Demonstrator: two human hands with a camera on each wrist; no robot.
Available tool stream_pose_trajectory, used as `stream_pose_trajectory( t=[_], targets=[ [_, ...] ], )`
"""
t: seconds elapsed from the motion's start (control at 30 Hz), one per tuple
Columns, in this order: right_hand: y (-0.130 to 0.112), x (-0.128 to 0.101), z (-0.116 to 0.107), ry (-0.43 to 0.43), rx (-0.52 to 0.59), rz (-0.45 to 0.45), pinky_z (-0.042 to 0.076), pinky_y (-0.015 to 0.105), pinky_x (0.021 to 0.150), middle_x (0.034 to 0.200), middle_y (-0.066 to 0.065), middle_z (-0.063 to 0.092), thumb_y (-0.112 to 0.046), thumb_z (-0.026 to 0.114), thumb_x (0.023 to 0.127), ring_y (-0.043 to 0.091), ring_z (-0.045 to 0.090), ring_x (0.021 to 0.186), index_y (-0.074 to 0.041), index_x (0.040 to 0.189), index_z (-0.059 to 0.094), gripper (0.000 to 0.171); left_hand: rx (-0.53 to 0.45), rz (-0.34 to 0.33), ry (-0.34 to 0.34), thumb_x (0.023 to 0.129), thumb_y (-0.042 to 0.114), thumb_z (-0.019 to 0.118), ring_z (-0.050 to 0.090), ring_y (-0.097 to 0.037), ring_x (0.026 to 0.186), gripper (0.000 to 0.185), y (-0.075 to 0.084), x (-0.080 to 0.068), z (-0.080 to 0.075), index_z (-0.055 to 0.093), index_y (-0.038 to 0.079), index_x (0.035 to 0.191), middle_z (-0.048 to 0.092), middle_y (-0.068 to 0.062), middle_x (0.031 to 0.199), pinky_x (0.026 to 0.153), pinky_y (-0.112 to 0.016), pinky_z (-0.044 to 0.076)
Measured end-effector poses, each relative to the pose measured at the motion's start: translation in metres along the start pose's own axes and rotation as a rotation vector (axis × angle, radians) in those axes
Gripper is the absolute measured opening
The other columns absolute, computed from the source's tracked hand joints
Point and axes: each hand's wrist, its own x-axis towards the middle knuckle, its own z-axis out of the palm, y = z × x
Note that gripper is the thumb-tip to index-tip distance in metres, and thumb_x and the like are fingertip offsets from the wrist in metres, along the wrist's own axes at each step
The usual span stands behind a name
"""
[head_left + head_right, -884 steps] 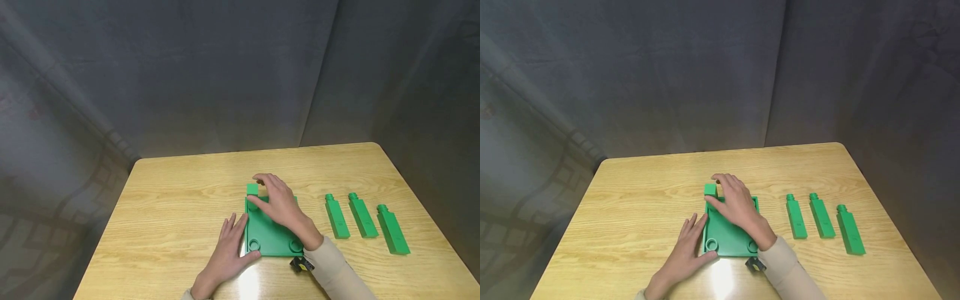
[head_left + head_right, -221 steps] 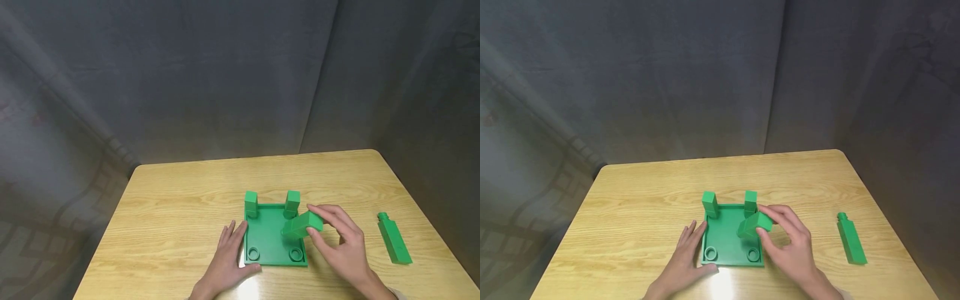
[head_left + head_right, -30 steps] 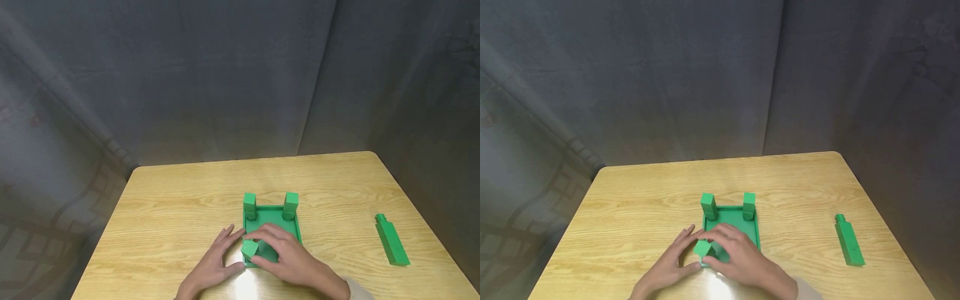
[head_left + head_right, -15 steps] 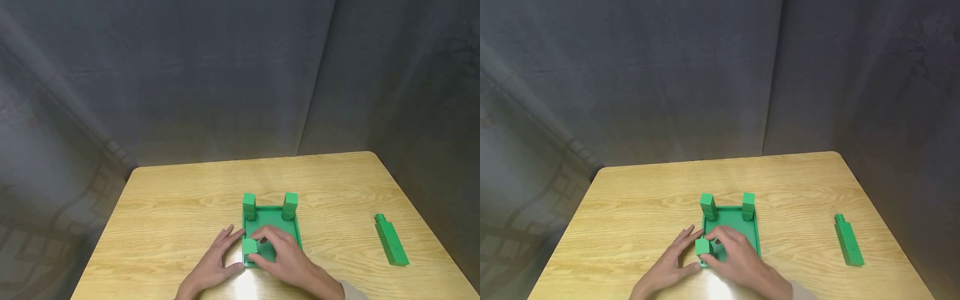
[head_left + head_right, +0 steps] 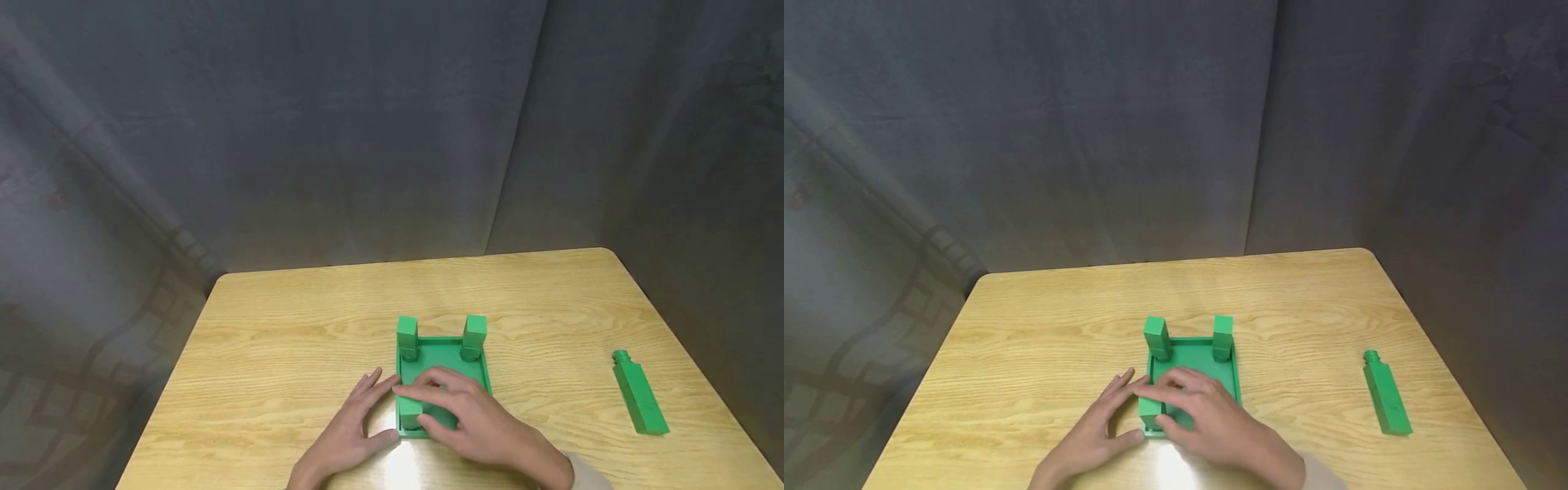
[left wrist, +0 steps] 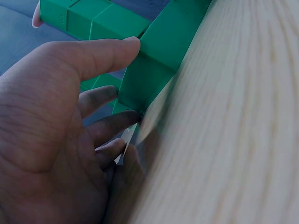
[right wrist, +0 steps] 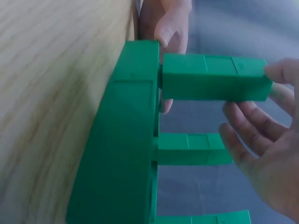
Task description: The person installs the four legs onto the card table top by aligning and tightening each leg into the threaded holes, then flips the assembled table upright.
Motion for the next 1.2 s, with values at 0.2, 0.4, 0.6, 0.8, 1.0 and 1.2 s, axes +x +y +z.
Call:
stream_pose_trajectory(
  t=[0.2,0.4,0.6,0.8,1.0,1.2],
  targets=[
    [0.002,0.0,0.0,0.0,-0.03,-0.047,0.058,0.028,0.091,0.13,-0.011,0.07,-0.012,0.074,0.104,0.007,0.066,0.112,-0.021,0.155,0.066,0.052,-0.01,-0.003,-0.001,0.101,0.049,0.079,0.019,-0.052,0.166,0.078,0.0,0.0,0.0,0.046,0.036,0.17,0.033,-0.015,0.18,0.121,-0.089,0.021],
    [0.002,0.002,0.008,0.07,0.005,0.034,0.061,0.028,0.088,0.123,-0.015,0.071,-0.029,0.085,0.1,0.004,0.068,0.102,-0.025,0.139,0.07,0.041,-0.012,-0.005,0.004,0.1,0.047,0.08,0.02,-0.052,0.166,0.079,0.001,0.0,0.0,0.047,0.034,0.17,0.033,-0.017,0.18,0.123,-0.087,0.021],
    [0.002,0.001,0.015,0.168,0.027,0.047,0.064,0.03,0.084,0.118,-0.01,0.073,-0.035,0.089,0.097,0.01,0.072,0.1,-0.021,0.12,0.07,0.033,-0.01,-0.005,0.006,0.099,0.047,0.08,0.02,-0.052,0.166,0.078,0.001,0.0,-0.001,0.048,0.035,0.169,0.033,-0.017,0.179,0.123,-0.086,0.021],
    [0.002,0.0,0.013,0.167,0.035,0.017,0.067,0.034,0.082,0.119,-0.003,0.078,-0.016,0.085,0.098,0.015,0.076,0.102,-0.016,0.122,0.069,0.029,-0.01,-0.006,0.009,0.099,0.048,0.081,0.021,-0.053,0.166,0.078,0.001,0.0,0.0,0.048,0.035,0.169,0.033,-0.018,0.179,0.123,-0.086,0.021],
    [0.001,0.0,0.009,0.12,0.054,0.05,0.066,0.035,0.081,0.121,-0.004,0.078,-0.007,0.084,0.093,0.017,0.075,0.098,-0.015,0.133,0.07,0.043,-0.008,-0.002,0.008,0.099,0.048,0.08,0.021,-0.053,0.166,0.079,0.0,0.0,0.0,0.047,0.036,0.169,0.032,-0.017,0.18,0.123,-0.087,0.021],
    [0.002,0.001,0.008,0.051,0.003,-0.005,0.057,0.022,0.086,0.126,-0.011,0.069,-0.014,0.077,0.103,0.009,0.067,0.101,-0.016,0.156,0.064,0.055,-0.003,-0.001,0.007,0.1,0.048,0.08,0.02,-0.05,0.167,0.078,0.0,-0.001,0.0,0.046,0.038,0.17,0.034,-0.013,0.18,0.123,-0.086,0.021]
  ],
)
